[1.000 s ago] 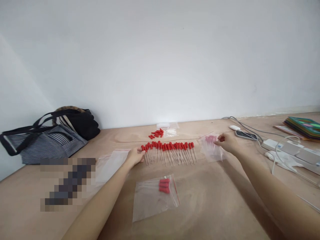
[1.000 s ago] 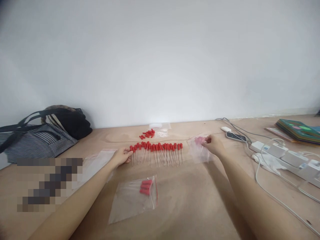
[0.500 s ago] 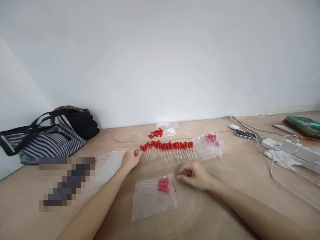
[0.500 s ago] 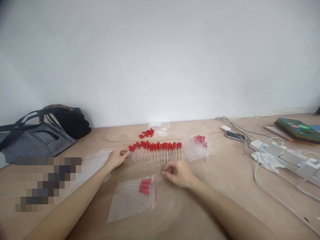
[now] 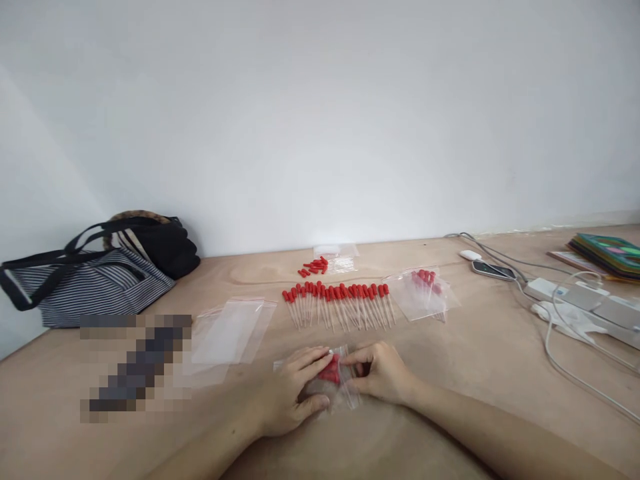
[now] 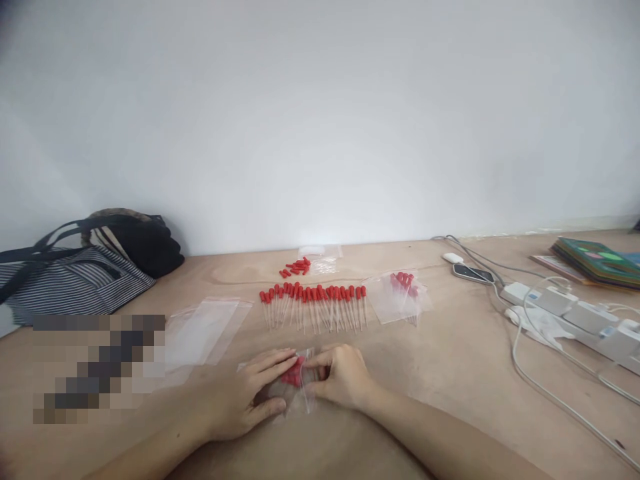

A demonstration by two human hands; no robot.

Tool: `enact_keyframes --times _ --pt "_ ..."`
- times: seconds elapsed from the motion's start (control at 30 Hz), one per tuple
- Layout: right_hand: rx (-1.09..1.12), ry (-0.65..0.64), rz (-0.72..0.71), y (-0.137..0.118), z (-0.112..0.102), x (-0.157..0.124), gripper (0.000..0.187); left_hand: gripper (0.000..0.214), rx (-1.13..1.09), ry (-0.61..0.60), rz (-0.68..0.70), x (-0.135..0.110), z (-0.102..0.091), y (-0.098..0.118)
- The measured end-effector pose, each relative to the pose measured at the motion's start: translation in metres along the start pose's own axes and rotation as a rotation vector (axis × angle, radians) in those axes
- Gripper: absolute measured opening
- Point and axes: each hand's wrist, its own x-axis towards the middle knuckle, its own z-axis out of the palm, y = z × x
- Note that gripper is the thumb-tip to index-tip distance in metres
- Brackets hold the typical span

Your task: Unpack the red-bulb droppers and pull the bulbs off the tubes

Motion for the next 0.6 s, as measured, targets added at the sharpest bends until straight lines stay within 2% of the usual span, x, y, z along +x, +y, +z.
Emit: enact_keyframes --times 0.2,0.33,0.47,0.6 --pt "-0.054 0.062 0.089 -0.013 0.007 0.002 0.026 0.056 0.057 0.031 0.043 0.002 0.004 -0.003" --pt "-0.077 0.073 0.102 -0.018 0.009 0.004 0.017 0.056 0.061 0.033 0.068 0.001 0.003 -0.002" --pt "-0.100 0.060 0.082 -0.019 0.006 0.005 0.011 0.054 0.053 0.006 0.055 0.000 0.002 -0.001" --pt "-0.125 0.023 0.073 -0.019 0.003 0.003 0.013 0.053 0.034 0.041 0.062 -0.001 0.003 -0.002"
